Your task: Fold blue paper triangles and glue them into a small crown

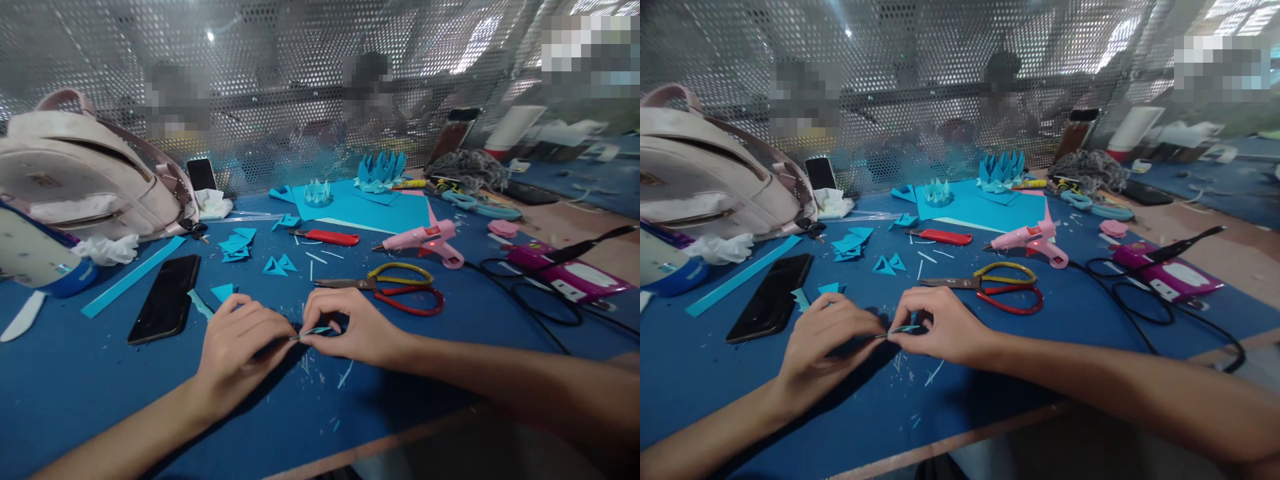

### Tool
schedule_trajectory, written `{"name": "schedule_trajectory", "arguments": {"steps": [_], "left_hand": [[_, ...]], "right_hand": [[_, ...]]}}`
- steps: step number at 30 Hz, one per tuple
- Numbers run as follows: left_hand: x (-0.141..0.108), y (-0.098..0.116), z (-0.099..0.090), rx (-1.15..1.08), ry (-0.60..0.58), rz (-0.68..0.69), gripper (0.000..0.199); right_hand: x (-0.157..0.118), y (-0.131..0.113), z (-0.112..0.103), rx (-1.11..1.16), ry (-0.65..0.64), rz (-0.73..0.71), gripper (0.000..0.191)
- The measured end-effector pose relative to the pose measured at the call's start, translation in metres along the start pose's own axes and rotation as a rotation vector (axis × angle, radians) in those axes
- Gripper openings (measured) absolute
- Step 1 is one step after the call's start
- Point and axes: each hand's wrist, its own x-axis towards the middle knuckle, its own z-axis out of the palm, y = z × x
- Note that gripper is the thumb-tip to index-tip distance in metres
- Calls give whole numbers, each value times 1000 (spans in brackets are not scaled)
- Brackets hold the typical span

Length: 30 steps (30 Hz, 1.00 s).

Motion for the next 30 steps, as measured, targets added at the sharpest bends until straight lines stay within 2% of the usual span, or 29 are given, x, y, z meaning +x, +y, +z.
{"name": "schedule_trajectory", "arguments": {"steps": [6, 16, 24, 30], "left_hand": [[1, 1, 0, -40, -19, -39, 9], [-1, -1, 1, -28, -30, -34, 9], [-5, -8, 7, 58, -113, -95, 11], [-6, -10, 6, 50, -115, -107, 8]], "right_hand": [[1, 3, -1, 16, -1, 63, 6], [1, 2, -2, -83, -7, -69, 4], [2, -2, -7, -134, -23, 50, 10], [3, 2, -8, -179, 4, -4, 6]]}}
